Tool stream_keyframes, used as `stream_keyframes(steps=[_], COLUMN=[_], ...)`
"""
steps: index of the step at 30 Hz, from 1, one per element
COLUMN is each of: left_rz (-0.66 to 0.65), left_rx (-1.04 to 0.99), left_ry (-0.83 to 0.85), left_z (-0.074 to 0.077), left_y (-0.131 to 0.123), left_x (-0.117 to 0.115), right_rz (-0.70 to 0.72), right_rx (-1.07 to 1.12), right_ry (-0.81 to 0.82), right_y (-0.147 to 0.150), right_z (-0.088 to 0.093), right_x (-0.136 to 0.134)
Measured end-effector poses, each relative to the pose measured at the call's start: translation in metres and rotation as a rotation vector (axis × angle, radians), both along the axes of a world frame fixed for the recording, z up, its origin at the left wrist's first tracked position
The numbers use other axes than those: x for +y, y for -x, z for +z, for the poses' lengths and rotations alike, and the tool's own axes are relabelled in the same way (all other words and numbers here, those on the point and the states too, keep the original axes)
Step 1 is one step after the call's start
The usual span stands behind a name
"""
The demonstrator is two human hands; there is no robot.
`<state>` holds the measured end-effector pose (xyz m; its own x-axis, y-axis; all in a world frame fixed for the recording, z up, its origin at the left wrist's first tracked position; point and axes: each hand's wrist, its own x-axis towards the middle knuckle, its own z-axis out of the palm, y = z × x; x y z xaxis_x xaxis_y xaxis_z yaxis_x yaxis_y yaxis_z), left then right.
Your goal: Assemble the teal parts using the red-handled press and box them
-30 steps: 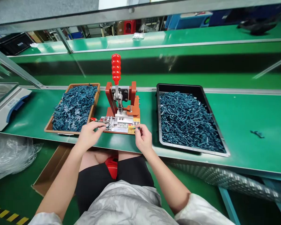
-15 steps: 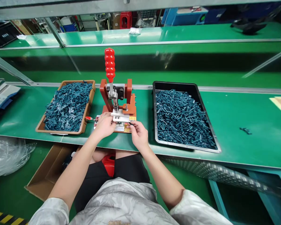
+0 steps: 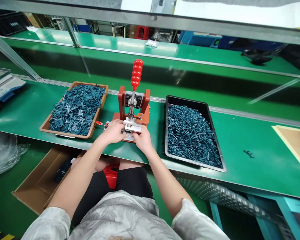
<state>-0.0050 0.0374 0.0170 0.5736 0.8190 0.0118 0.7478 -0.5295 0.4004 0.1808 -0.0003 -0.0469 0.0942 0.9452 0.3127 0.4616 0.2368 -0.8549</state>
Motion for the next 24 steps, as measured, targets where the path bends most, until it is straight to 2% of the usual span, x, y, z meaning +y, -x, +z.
stream_keyframes(steps=[6,11,14,16,18,19,21,24], left_rz=[-0.002,0.016,-0.018,0.079,0.304,0.413,0.542,0.527], left_rx=[-0.041,-0.076,-0.182,-0.308,-0.480,-0.586,-0.810,-1.015], left_ry=[-0.045,-0.075,-0.179,-0.315,-0.428,-0.430,-0.288,-0.007], left_z=[-0.005,-0.008,-0.010,-0.010,-0.010,-0.010,-0.009,-0.008], left_y=[-0.001,-0.002,0.011,0.028,0.048,0.057,0.067,0.052], left_x=[-0.001,-0.008,-0.017,-0.018,-0.012,-0.006,0.010,0.028], right_rz=[-0.041,-0.001,0.024,0.049,0.069,0.076,0.084,0.082], right_rx=[-0.022,-0.119,-0.182,-0.213,-0.237,-0.241,-0.239,-0.224], right_ry=[0.034,-0.044,-0.101,-0.127,-0.142,-0.146,-0.146,-0.125], right_y=[0.004,-0.001,-0.003,-0.003,-0.003,-0.003,-0.002,-0.001], right_z=[-0.010,-0.006,-0.006,-0.008,-0.008,-0.008,-0.006,-0.002], right_x=[0.004,0.003,0.003,0.003,0.003,0.003,0.003,0.003])
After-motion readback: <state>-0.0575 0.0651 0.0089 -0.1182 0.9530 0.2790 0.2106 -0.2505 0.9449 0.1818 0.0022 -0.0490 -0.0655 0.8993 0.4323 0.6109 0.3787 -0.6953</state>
